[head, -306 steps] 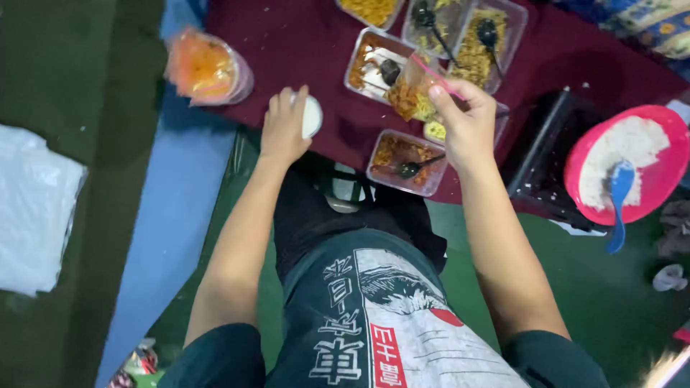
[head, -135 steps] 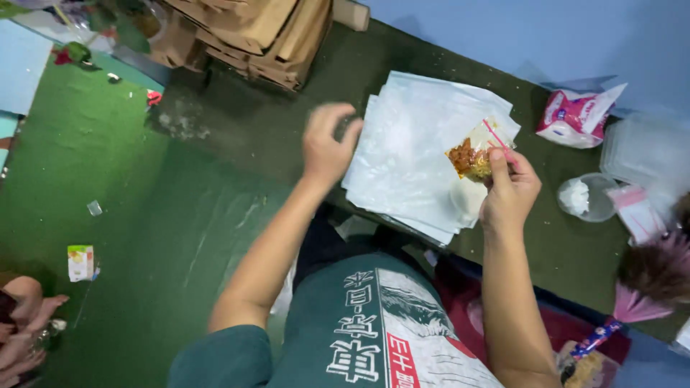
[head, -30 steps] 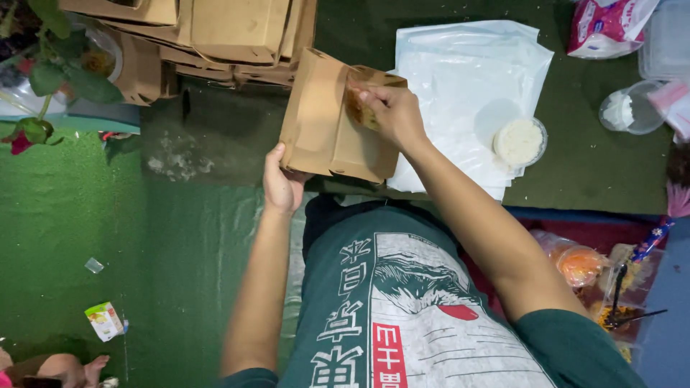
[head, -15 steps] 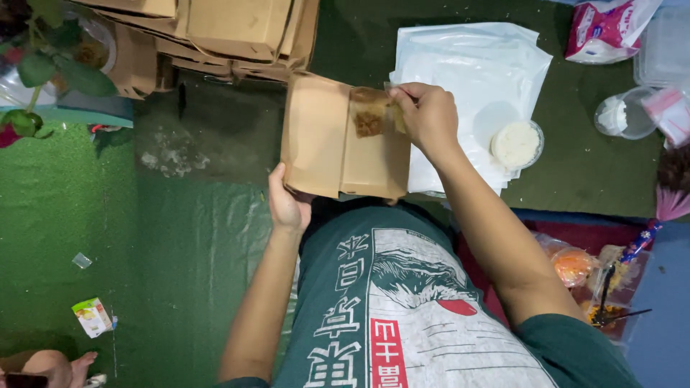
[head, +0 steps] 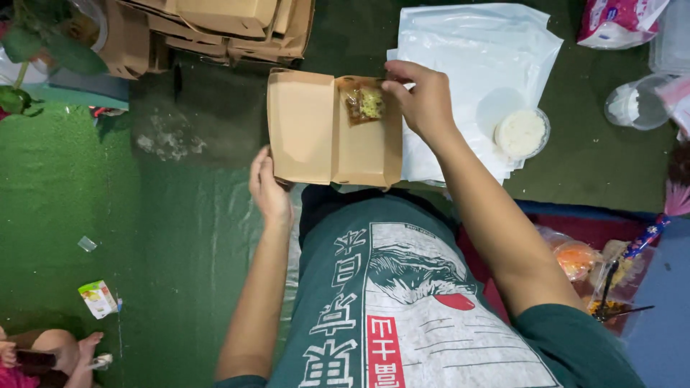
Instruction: Prepare and assemble a rice-based meal by gathering toppings, wrapping rice, and portioning rice into a cup.
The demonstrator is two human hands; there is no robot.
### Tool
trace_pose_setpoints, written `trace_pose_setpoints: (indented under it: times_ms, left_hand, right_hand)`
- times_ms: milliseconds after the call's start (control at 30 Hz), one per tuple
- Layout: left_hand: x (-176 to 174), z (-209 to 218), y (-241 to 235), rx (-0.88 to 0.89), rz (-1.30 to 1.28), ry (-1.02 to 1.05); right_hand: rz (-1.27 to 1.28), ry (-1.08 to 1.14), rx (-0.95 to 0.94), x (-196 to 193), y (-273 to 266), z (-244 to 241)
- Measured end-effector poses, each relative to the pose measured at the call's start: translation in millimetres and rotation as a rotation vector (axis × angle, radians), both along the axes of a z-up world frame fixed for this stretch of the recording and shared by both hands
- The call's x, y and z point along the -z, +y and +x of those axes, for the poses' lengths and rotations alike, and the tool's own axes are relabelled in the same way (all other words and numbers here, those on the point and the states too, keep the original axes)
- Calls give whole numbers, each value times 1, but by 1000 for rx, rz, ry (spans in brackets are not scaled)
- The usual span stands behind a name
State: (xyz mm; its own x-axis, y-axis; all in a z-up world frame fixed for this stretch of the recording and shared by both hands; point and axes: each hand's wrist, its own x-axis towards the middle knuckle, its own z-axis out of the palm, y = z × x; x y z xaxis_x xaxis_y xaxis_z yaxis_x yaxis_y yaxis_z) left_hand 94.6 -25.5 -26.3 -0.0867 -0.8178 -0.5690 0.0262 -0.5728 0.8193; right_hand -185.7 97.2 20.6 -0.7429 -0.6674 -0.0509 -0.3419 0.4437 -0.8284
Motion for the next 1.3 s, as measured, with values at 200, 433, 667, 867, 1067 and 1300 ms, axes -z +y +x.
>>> trace_pose_setpoints:
  times_ms: [200, 433, 667, 867, 1067, 1300]
  left_hand:
    - [-56, -7, -11, 403, -1568, -647]
    - [-2, -104, 7, 914, -1783, -582]
    - [-13, -146, 4, 1329, -1657, -952]
    - [-12, -148, -6, 1282, -1737, -835]
    - [1, -144, -14, 1309, -1715, -855]
    - [-3, -135, -8, 1229, -1765, -708]
  right_hand:
    - [248, 106, 134, -14, 37, 35]
    - [328, -111, 126, -12, 60, 62]
    - [364, 485, -248, 0, 52, 66]
    - [439, 758, -387, 33, 44, 70]
    - [519, 737, -406, 35, 43, 68]
    - [590, 606, -408, 2, 25, 70]
